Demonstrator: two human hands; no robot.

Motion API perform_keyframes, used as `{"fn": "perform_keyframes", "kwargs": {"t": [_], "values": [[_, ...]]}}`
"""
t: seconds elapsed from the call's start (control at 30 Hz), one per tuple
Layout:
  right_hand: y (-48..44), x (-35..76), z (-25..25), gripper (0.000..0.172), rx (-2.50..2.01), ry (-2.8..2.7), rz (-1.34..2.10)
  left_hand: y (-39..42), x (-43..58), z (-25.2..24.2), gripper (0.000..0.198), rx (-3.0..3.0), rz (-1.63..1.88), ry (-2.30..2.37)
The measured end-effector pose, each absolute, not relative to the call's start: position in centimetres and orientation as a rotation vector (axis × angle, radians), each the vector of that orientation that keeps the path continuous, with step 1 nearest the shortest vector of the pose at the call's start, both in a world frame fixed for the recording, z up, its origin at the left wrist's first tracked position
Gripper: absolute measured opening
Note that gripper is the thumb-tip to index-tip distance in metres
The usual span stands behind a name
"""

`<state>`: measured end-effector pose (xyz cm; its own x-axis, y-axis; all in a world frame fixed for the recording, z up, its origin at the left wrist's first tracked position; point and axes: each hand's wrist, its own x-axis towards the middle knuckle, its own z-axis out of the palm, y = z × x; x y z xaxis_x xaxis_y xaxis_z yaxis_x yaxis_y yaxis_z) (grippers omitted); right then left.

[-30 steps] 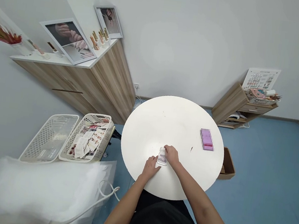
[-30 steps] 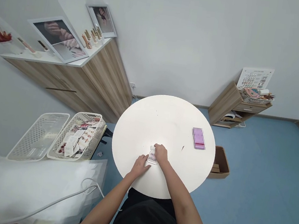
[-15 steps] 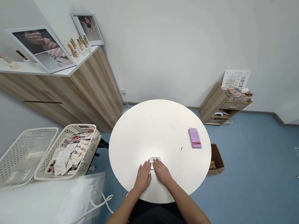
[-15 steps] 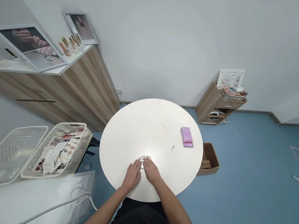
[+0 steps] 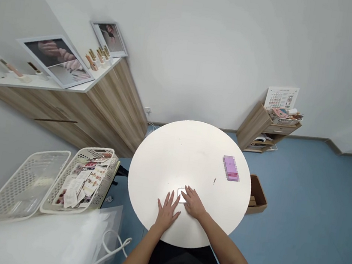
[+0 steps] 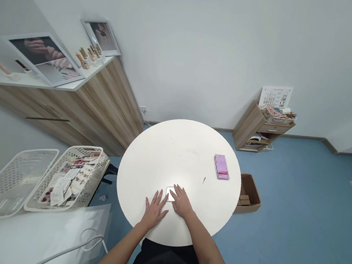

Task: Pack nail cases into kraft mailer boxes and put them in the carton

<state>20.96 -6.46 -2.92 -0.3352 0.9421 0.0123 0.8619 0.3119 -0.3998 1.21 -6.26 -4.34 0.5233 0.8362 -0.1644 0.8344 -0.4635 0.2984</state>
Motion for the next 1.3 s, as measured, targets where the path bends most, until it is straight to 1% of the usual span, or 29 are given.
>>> {"fn": "perform_keyframes", "kwargs": {"t": [0.07,0.13,0.2,0.27,0.4,0.53,0.7,0.87,0.97,1.03,1.1,1.2,1.23,1.3], "values": [[-5.6,21.4,-2.8,0.053,-1.625,-2.322,0.501,-6.1,1.5,-4.3,0.077,2.390,-0.014,1.440],[-4.5,21.7,-2.7,0.045,-1.678,-2.260,0.510,-6.1,1.9,-4.5,0.096,2.326,-0.036,1.552],[-3.1,21.8,-2.6,0.039,-1.810,-2.167,0.509,-6.1,2.3,-4.9,0.114,2.264,-0.078,1.653],[-1.5,21.8,-2.4,0.039,-1.955,-2.083,0.491,-6.2,2.7,-5.3,0.124,2.235,-0.132,1.685],[2.0,21.6,-2.4,0.042,-2.163,-1.980,0.430,-6.1,3.2,-6.0,0.133,2.214,-0.204,1.689],[5.0,21.7,-2.8,0.046,-2.233,-1.901,0.390,-6.0,3.4,-7.0,0.138,2.197,-0.240,1.693],[7.2,22.4,-3.4,0.050,-2.175,-1.905,0.326,-6.4,3.5,-8.3,0.139,2.214,-0.124,1.674],[6.6,22.5,-3.7,0.054,-2.011,-1.914,0.231,-6.7,3.9,-7.3,0.140,2.187,-0.060,1.652],[5.6,20.9,-3.2,0.052,-1.873,-1.990,0.297,-6.5,3.6,-6.0,0.133,2.167,0.004,1.597],[5.1,19.0,-2.6,0.051,-1.787,-2.046,0.325,-6.2,3.2,-5.0,0.121,2.122,0.048,1.534],[4.6,16.6,-2.1,0.050,-1.692,-2.103,0.340,-6.0,2.3,-4.1,0.099,2.041,0.109,1.511],[3.7,12.0,-1.3,0.048,-1.516,-2.196,0.380,-6.8,-0.4,-3.0,0.052,1.923,0.335,1.625],[3.3,10.2,-1.0,0.047,-1.452,-2.231,0.395,-7.5,-1.8,-2.6,0.041,1.894,0.422,1.686],[2.3,6.6,-0.6,0.046,-1.329,-2.299,0.422,-9.7,-5.2,-1.8,0.030,1.851,0.557,1.825]]}}
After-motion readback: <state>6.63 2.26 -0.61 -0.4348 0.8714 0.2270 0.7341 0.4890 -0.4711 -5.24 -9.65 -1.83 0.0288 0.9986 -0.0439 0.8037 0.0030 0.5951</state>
